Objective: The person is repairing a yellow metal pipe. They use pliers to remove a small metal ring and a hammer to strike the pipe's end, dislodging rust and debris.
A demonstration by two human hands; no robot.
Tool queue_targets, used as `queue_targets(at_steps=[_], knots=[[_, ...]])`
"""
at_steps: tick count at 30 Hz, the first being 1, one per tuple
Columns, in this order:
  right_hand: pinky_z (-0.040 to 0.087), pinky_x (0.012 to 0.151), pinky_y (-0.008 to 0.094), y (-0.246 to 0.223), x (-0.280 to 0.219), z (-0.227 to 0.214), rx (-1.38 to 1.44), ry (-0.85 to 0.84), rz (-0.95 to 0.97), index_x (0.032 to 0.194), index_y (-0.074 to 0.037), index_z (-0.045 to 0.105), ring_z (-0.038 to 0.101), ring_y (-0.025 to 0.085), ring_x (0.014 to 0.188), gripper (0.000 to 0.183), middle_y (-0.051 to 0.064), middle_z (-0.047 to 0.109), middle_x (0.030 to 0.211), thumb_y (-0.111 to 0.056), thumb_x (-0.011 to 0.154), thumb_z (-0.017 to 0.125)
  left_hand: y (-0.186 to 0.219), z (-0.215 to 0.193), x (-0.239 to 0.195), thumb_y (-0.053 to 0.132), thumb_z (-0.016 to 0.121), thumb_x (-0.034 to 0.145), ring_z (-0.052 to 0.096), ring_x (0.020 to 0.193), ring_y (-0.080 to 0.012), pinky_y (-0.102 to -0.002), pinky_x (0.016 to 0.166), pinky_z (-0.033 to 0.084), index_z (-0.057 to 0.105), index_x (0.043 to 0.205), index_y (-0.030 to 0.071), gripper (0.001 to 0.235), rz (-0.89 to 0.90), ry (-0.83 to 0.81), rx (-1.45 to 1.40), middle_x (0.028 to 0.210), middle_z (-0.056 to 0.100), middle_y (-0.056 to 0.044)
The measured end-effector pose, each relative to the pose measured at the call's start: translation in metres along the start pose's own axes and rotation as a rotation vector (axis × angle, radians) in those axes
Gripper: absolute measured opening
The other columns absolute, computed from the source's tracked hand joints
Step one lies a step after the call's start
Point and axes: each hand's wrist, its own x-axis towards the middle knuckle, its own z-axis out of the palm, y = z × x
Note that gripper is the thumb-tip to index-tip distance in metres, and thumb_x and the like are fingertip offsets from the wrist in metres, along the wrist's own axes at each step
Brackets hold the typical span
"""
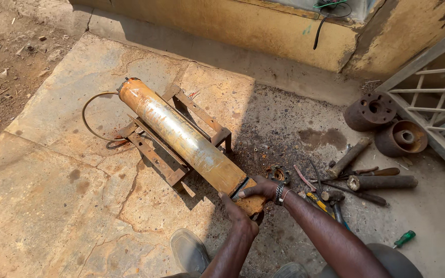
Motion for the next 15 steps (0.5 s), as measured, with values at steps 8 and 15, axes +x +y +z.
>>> queue_targets(at_steps=[8, 15], knots=[[0.059, 0.093, 0.044, -0.038, -0.028, 0.022, -0.811, 0.518, -0.089, 0.142, -0.003, 0.049, 0.070, 0.030, 0.109, 0.127, 0.018, 0.067, 0.126, -0.064, 0.040, 0.094, -0.015, 0.019, 0.046, 0.086, 0.020, 0.088, 0.063, 0.121, -0.0319, -0.056, 0.103, 0.052, 0.045, 0.147, 0.013, 0.098, 0.147, -0.456, -0.306, 0.133, 0.060, -0.014], [0.047, 0.101, 0.059, -0.026, -0.052, 0.031, -1.007, 0.620, -0.243, 0.154, -0.006, 0.035, 0.057, 0.043, 0.125, 0.131, 0.025, 0.053, 0.140, -0.068, 0.053, 0.091, -0.012, 0.014, 0.047, 0.070, 0.026, 0.096, 0.060, 0.128, -0.0304, -0.051, 0.109, 0.049, 0.046, 0.148, 0.016, 0.078, -0.025, -0.410, -0.353, 0.144, 0.058, -0.012]])
